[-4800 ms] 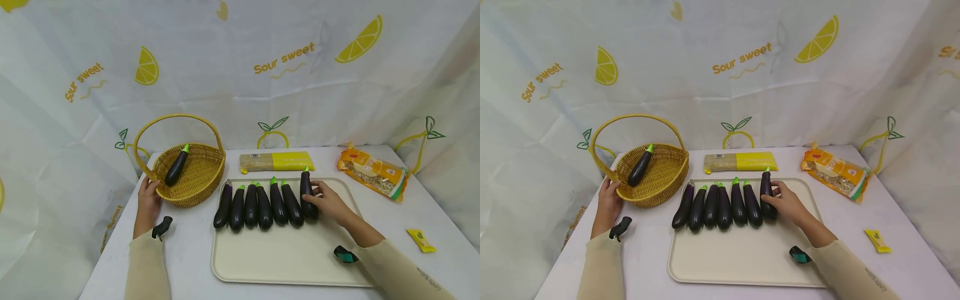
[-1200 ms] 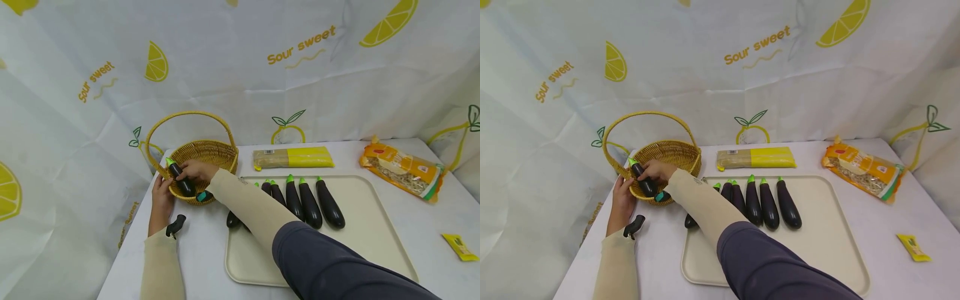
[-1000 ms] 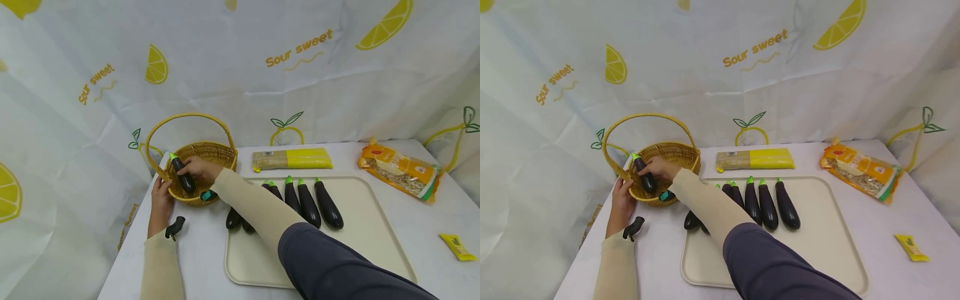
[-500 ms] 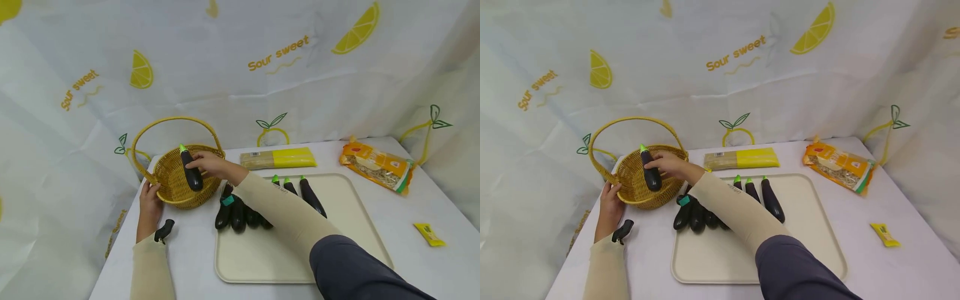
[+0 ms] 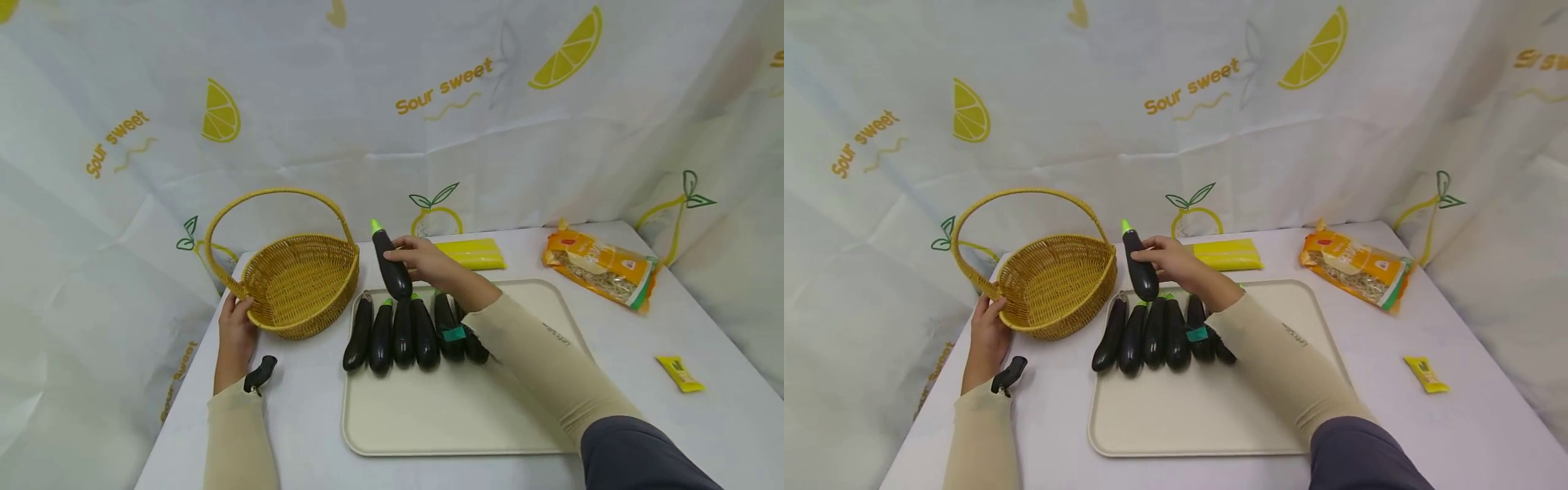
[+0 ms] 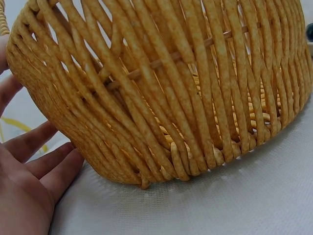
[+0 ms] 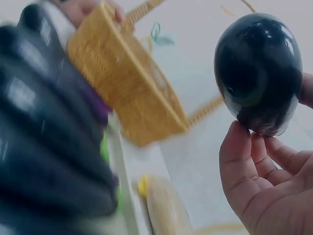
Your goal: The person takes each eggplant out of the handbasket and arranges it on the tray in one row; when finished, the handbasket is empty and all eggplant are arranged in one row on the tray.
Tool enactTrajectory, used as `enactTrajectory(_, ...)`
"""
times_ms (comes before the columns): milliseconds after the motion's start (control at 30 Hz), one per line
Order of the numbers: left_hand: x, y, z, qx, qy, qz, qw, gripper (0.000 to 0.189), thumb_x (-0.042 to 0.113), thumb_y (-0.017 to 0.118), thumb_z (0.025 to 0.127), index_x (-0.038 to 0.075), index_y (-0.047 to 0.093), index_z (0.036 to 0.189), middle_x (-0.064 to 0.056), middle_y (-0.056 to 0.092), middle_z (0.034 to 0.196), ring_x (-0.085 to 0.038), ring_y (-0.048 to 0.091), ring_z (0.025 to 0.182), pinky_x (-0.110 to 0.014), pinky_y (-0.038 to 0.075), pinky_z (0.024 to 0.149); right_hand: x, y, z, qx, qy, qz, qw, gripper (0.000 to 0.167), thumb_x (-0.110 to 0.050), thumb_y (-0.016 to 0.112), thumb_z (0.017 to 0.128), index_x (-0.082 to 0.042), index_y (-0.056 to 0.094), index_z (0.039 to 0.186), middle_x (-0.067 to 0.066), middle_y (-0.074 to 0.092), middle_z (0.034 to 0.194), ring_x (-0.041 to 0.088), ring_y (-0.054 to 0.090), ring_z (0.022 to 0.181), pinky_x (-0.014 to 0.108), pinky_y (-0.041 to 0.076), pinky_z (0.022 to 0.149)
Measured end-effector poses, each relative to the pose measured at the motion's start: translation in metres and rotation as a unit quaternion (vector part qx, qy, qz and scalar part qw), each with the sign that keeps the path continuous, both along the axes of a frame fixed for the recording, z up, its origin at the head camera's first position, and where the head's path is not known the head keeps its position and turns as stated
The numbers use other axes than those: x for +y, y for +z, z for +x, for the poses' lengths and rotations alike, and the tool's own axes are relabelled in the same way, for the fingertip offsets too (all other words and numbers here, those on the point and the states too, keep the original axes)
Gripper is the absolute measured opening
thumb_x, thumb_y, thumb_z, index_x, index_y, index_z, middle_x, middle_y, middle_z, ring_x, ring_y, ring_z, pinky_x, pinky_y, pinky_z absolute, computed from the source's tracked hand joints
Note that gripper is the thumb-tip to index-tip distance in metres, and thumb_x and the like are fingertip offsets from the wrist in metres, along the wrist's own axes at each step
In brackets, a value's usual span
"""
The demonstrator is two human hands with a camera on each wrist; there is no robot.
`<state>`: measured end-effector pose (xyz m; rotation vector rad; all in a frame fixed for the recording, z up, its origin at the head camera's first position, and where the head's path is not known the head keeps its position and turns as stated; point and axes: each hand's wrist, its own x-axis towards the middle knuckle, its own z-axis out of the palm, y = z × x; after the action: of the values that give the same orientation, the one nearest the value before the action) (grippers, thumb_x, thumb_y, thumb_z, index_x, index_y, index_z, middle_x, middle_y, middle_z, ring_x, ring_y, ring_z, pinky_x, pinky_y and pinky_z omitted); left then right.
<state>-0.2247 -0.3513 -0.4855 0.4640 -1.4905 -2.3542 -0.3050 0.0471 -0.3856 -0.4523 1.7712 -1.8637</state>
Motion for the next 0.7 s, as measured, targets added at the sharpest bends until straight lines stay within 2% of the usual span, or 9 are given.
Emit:
enactTrajectory(233,-0.001,0.003,0.001,0.003,-0.005,0.003,1.0000,0.054,0.010,0.056,0.098,0.022,0.040,0.148,-0.009,0.040,0.147,-0.017,0.046,0.123,-0.023,0.044,0.089,0.074,-0.006,0.007,0.034,-0.063,0.072,0.9948,0.052,-0.028,0.060,0.097,0.002,0.043,0.136,0.021,0.051,0.125,0.028,0.060,0.102,0.040,0.052,0.084)
enactTrajectory(367,-0.004,0.004,0.000,0.009,-0.005,0.005,0.9999,0.054,0.009,0.056,0.098,0.021,0.041,0.148,-0.010,0.041,0.145,-0.018,0.047,0.121,-0.022,0.046,0.087,0.108,-0.016,0.013,0.031,-0.098,0.087,0.9909,0.056,-0.033,0.060,0.097,0.003,0.041,0.137,0.021,0.049,0.127,0.027,0.057,0.103,0.038,0.052,0.084)
enactTrajectory(533,-0.006,0.002,0.000,0.005,-0.008,0.009,0.9999,0.056,0.010,0.057,0.098,0.022,0.038,0.150,-0.008,0.039,0.148,-0.019,0.043,0.127,-0.022,0.044,0.090,0.146,-0.029,0.029,0.008,-0.144,0.094,0.9850,0.064,-0.037,0.058,0.098,0.003,0.035,0.142,0.023,0.042,0.136,0.029,0.051,0.109,0.030,0.052,0.082)
enactTrajectory(700,-0.002,-0.001,-0.001,0.000,-0.011,0.007,0.9999,0.055,0.012,0.057,0.098,0.024,0.039,0.149,-0.007,0.039,0.148,-0.019,0.041,0.130,-0.022,0.042,0.093,0.174,-0.041,0.046,0.014,-0.164,0.145,0.9756,0.071,-0.041,0.057,0.098,0.004,0.030,0.146,0.025,0.038,0.140,0.031,0.048,0.115,0.032,0.050,0.086)
